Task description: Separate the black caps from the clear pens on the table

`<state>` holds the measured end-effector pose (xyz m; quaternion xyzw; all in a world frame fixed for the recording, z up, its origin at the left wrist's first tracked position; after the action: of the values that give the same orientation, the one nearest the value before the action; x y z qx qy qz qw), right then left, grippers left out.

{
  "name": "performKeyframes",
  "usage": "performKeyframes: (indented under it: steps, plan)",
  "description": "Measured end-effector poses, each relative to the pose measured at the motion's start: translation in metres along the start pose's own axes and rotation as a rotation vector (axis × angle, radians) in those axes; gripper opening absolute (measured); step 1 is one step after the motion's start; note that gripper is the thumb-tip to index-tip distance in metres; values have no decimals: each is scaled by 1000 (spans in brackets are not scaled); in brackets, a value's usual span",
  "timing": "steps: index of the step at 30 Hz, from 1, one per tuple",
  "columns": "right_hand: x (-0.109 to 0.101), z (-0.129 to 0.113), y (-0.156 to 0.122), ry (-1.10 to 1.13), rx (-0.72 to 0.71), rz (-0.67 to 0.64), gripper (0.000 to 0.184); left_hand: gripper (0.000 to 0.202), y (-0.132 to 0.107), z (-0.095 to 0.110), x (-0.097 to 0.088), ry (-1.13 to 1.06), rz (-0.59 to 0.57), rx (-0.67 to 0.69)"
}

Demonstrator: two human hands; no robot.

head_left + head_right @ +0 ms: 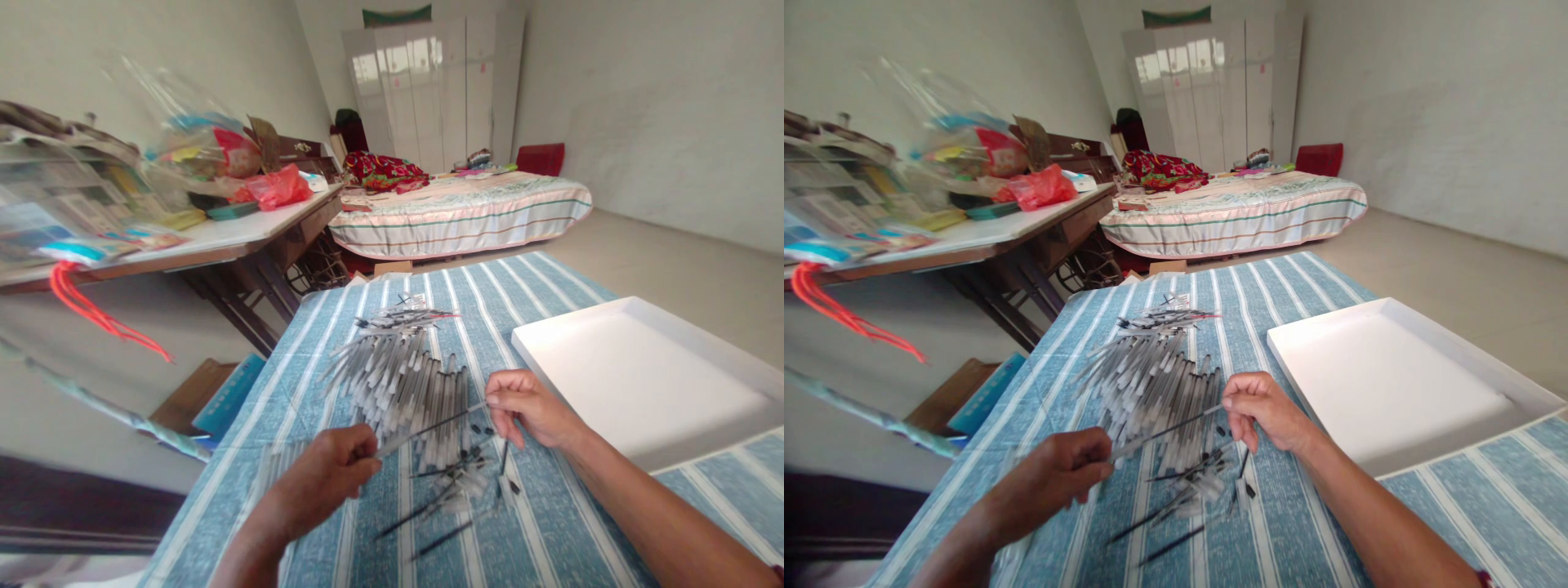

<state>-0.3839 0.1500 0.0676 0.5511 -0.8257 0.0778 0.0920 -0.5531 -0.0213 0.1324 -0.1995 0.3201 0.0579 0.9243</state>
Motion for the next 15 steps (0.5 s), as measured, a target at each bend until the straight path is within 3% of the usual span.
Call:
performKeyframes:
  steps: [3, 5, 7, 10, 15]
  plan:
    - [-1, 4, 1, -60, 48, -17, 24, 16, -5, -15, -30, -113, 230, -69]
    - [1, 10, 1, -148, 113, -78, 24, 16, -6, -17, -35, -269, 378, -42]
    - [2, 14, 0, -265, 171, -136, 26, 16, -2, -12, -26, -513, 432, 31]
    - [4, 13, 0, -441, 184, -111, 31, 15, 8, 1, -1, -901, 410, 163]
    - [37, -4, -2, -609, -38, -60, 29, 15, 21, 25, 38, -1250, 359, 238]
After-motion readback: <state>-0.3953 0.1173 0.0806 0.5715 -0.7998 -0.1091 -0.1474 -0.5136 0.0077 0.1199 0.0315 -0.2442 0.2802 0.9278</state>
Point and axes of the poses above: each hand's wrist, its own y-axis towards the middle knuckle, its own x-axis out of the palm, z = x × y, the point moved 5 cm from there along y, towards the middle knuckle, and after that the axes turned 5 degrees about -z, right-handed, at the moved point
